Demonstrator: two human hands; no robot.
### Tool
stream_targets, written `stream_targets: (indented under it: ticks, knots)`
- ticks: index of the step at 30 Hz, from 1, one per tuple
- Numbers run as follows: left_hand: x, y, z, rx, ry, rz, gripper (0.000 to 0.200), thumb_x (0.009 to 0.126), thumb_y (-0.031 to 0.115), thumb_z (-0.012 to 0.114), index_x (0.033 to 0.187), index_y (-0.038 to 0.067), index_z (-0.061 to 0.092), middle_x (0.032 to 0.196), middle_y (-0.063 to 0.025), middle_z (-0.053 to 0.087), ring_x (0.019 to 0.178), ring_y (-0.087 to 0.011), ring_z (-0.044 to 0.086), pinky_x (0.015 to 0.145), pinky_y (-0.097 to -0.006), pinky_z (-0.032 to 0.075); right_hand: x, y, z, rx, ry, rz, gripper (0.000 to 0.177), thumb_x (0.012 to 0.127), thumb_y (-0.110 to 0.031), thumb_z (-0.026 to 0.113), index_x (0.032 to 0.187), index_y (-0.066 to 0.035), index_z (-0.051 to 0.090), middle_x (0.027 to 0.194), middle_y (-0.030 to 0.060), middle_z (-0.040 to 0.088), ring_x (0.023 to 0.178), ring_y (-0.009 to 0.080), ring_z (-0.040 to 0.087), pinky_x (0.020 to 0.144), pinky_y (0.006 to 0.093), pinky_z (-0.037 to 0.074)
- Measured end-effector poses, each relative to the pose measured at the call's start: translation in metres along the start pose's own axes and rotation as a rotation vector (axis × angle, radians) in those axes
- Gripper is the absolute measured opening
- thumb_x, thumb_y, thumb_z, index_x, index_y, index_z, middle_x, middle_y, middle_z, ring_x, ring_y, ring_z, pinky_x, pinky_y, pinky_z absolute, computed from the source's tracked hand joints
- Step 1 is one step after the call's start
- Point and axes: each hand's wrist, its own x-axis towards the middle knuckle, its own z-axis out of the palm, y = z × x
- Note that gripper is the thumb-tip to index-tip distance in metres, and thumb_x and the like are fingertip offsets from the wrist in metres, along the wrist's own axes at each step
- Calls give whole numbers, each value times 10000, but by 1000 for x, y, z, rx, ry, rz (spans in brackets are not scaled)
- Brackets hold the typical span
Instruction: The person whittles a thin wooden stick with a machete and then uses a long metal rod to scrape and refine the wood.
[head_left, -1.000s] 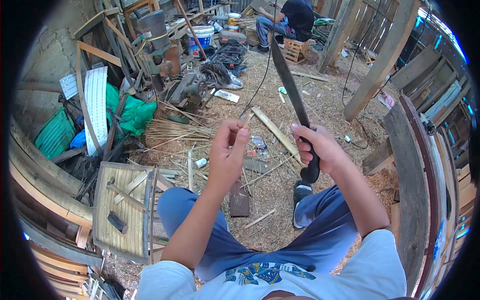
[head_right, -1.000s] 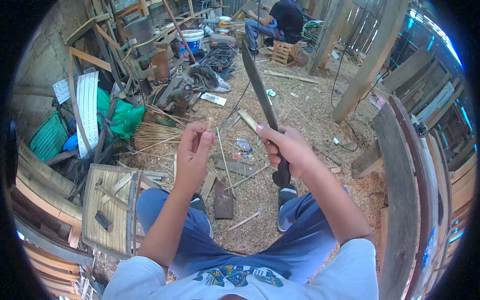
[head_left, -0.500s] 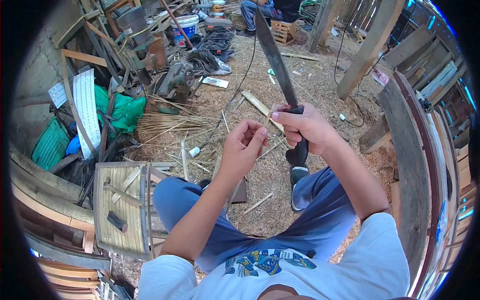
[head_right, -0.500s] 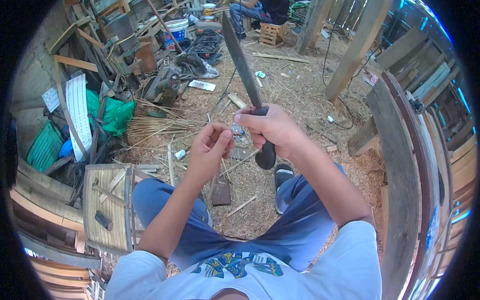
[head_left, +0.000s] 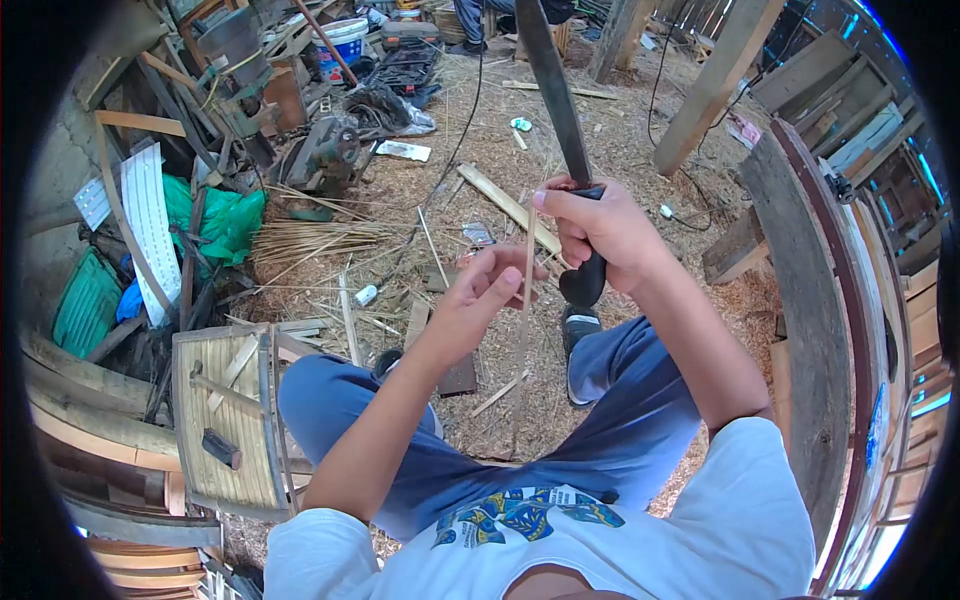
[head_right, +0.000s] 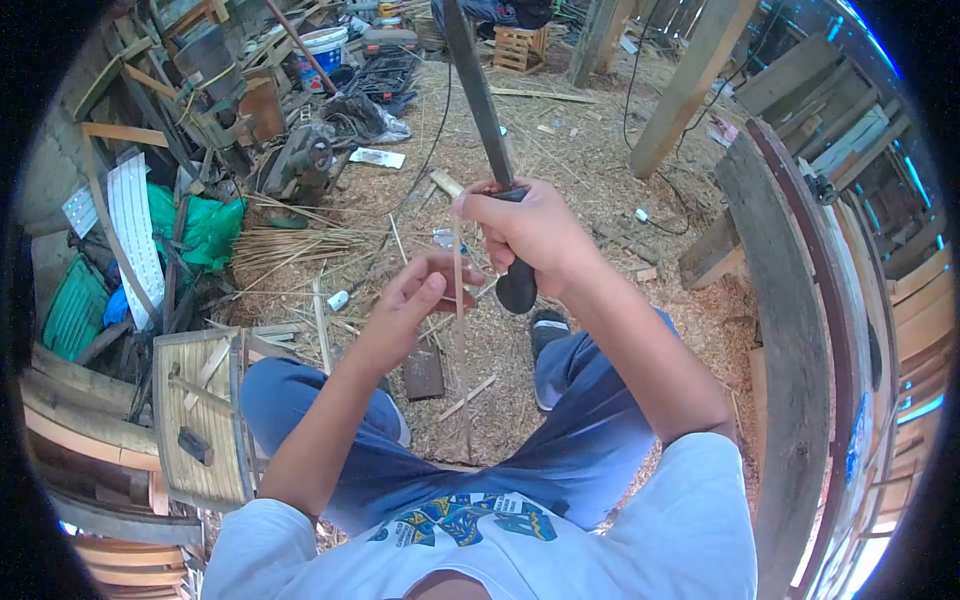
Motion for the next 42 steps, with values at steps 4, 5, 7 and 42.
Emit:
stream_targets:
  ticks: [4, 5, 7, 42]
  knots:
    - [-4, -3, 10, -27, -90, -77, 473, 1095, 441, 481, 1339, 43, 557, 1187, -134, 689, 1047, -220, 684, 938, -387, 532, -3, -5, -4, 35, 9, 25, 249, 912, -212, 773, 1018, -60, 607, 596, -76, 449, 451, 61, 429, 447, 265, 357]
    - [-4, -4, 12, -72, -107, -94, 457, 1102, 430, 472, 1324, 42, 564, 1146, -125, 690, 1016, -212, 684, 921, -382, 534, -4, -5, -5, 45, 16, 27, 249, 911, -216, 774, 1015, -63, 608, 598, -77, 446, 453, 61, 427, 448, 263, 355]
    - [-4, -7, 15, -116, -112, -106, 415, 1111, 403, 463, 1279, 41, 579, 1048, -95, 678, 935, -188, 672, 866, -364, 537, -5, -6, -6, 47, 26, 34, 241, 905, -215, 779, 998, -72, 609, 598, -77, 442, 455, 60, 423, 449, 260, 350]
    - [-14, 23, 2, -97, 216, 50, 281, 1139, 282, 422, 1109, 54, 584, 749, 8, 507, 606, -56, 447, 540, -225, 370, -4, 32, -3, -1145, 154, -604, 519, 792, -587, 820, 864, -81, 730, 628, 93, 636, 603, 258, 653, 576, 390, 496]
